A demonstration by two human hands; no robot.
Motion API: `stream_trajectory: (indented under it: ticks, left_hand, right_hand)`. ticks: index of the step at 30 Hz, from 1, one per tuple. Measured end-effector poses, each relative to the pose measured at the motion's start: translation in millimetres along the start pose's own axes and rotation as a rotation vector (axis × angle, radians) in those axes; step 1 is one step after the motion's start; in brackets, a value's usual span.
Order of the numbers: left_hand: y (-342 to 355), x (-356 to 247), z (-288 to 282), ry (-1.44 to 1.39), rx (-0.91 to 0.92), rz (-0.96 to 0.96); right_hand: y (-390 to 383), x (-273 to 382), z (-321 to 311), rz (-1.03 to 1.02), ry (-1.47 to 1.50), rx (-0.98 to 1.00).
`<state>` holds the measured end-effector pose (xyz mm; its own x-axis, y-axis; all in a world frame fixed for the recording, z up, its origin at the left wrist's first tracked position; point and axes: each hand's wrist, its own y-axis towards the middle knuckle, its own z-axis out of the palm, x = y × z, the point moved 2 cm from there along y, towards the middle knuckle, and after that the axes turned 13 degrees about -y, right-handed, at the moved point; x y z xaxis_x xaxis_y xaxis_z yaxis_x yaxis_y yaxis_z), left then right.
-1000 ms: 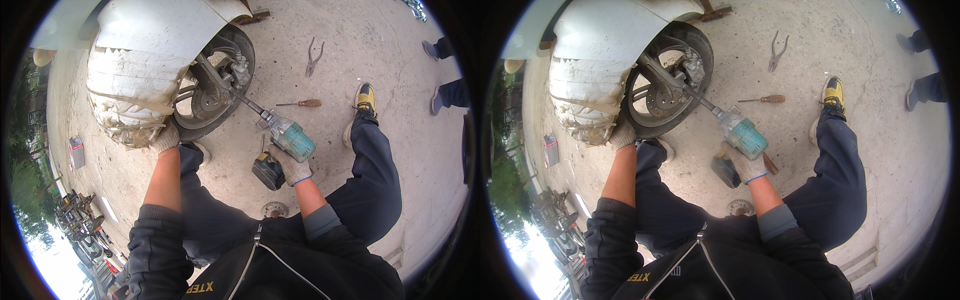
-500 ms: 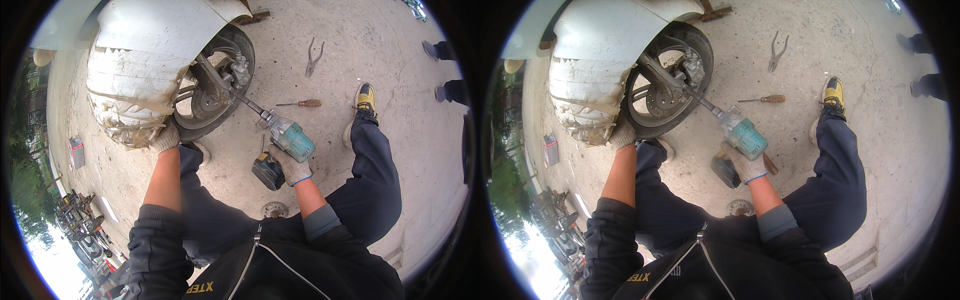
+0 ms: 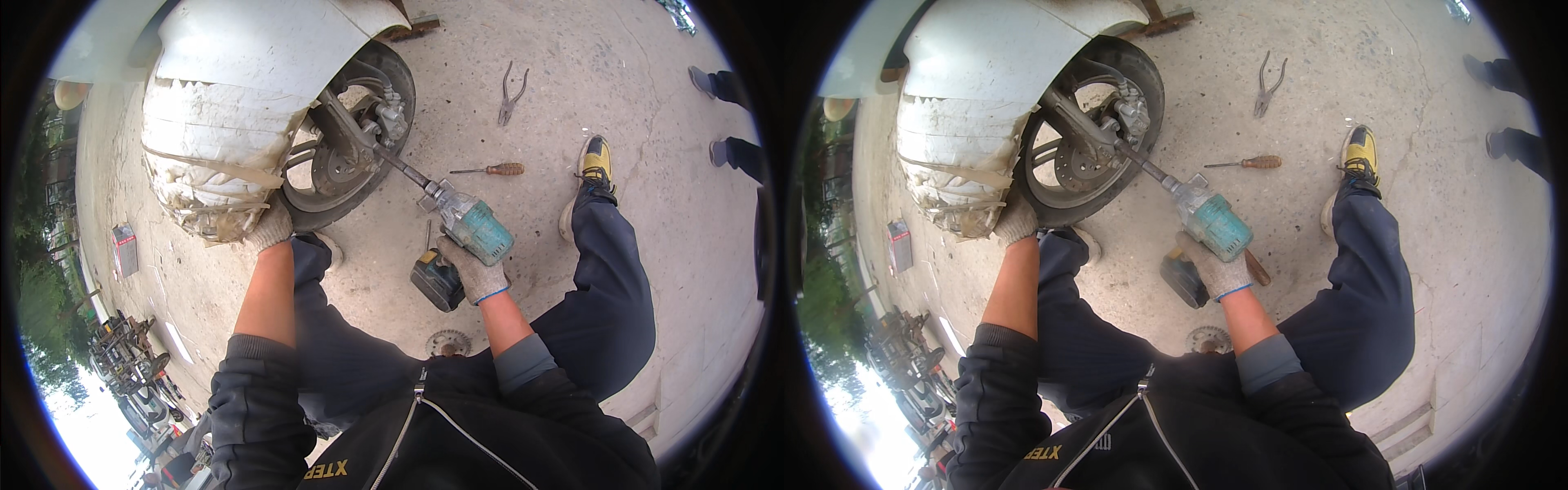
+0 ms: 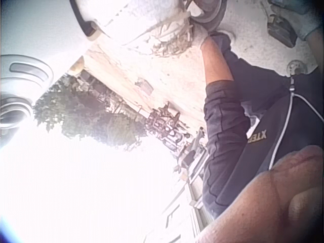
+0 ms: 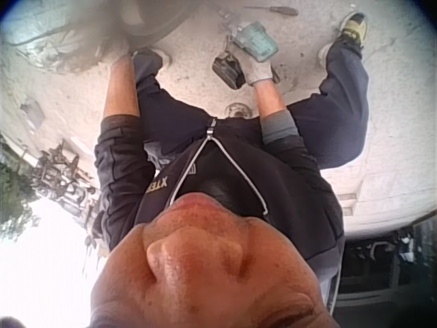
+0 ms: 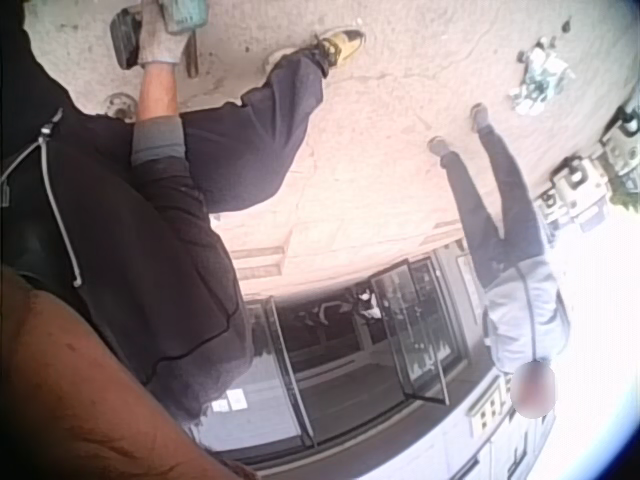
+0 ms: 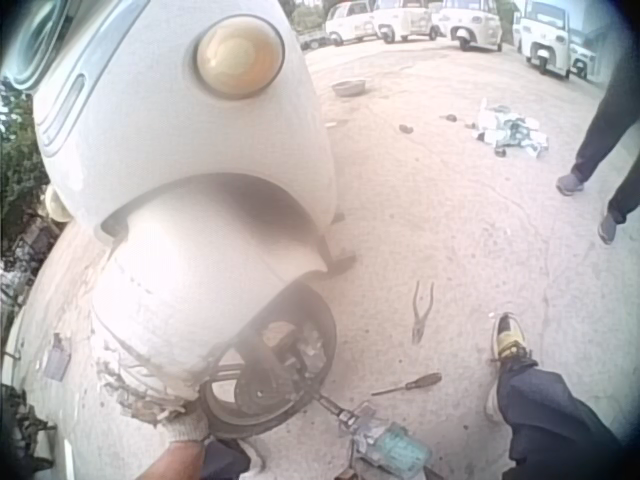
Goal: The person is repairing a motorcycle wheel. They use a hammer to tap a part of the wheel and then use a cordless drill to tighten a bolt.
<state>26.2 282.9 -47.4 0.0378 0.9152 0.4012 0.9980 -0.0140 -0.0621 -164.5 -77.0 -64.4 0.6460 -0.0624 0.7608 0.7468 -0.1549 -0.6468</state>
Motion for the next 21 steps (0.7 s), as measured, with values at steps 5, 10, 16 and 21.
stream_trajectory:
  ticks: [5, 10, 16, 21]
  left_hand:
    - [-0.9, -2.2, -6.0, 0.012, 0.005, 0.003]
    - [-1.7, -4.1, -10.8, 0.028, 0.022, 0.011]
    - [-1.5, -2.9, -6.5, 0.058, -0.028, 0.04]
    - [-2.7, -1.6, -2.7, -0.006, -0.19, 0.106]
  right_hand:
    - [2.6, -3.1, 1.3, 0.008, -0.034, -0.008]
    - [-0.6, 0.3, 0.8, -0.013, 0.005, -0.028]
    - [-0.5, 2.9, 1.1, 0.011, 0.016, -0.016]
    - [0.3, 0.8, 2.1, 0.026, 0.025, -0.011]
